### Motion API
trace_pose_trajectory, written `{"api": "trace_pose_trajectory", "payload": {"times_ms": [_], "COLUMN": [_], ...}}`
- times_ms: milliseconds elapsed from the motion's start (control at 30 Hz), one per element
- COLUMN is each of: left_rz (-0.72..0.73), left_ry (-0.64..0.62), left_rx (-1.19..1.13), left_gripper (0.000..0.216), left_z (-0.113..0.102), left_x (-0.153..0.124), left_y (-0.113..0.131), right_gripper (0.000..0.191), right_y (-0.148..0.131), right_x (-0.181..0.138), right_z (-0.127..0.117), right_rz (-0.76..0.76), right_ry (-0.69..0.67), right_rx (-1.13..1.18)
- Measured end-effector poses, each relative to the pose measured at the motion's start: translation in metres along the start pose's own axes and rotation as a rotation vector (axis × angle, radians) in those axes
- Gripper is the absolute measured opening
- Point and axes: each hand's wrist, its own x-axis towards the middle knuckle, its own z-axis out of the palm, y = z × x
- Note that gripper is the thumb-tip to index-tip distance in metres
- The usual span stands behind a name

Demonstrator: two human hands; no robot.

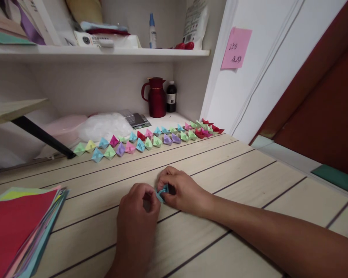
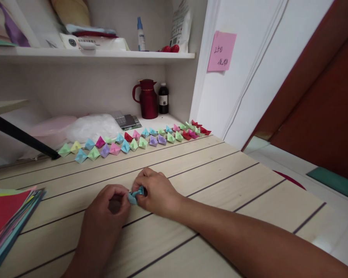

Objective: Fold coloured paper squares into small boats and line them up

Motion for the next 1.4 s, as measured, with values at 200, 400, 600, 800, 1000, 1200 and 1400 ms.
{"api": "trace_pose_trajectory", "payload": {"times_ms": [200, 400, 600, 800, 1000, 1200, 1400], "left_rz": [-0.006, 0.005, 0.177, 0.230, 0.184, 0.218, 0.228], "left_ry": [-0.021, -0.039, -0.137, -0.300, -0.405, -0.387, -0.414], "left_rx": [0.000, -0.139, -0.076, 0.181, 0.310, 0.324, 0.366], "left_gripper": [0.008, 0.017, 0.038, 0.019, 0.012, 0.017, 0.022], "left_z": [0.002, 0.001, 0.003, 0.004, -0.007, -0.007, -0.004], "left_x": [0.000, 0.002, -0.004, -0.002, 0.006, 0.004, 0.005], "left_y": [-0.002, -0.003, -0.004, -0.003, -0.001, -0.003, -0.001], "right_gripper": [0.016, 0.009, 0.008, 0.006, 0.010, 0.021, 0.028], "right_y": [-0.001, 0.004, 0.006, 0.006, 0.007, 0.003, 0.003], "right_x": [0.003, 0.005, 0.002, 0.000, -0.002, -0.005, -0.004], "right_z": [-0.010, -0.016, -0.015, -0.016, -0.021, -0.027, -0.027], "right_rz": [-0.047, -0.045, -0.090, -0.112, -0.048, -0.037, -0.010], "right_ry": [-0.052, -0.087, -0.061, -0.049, -0.115, -0.151, -0.151], "right_rx": [-0.093, -0.198, -0.222, -0.160, -0.130, -0.148, -0.120]}}
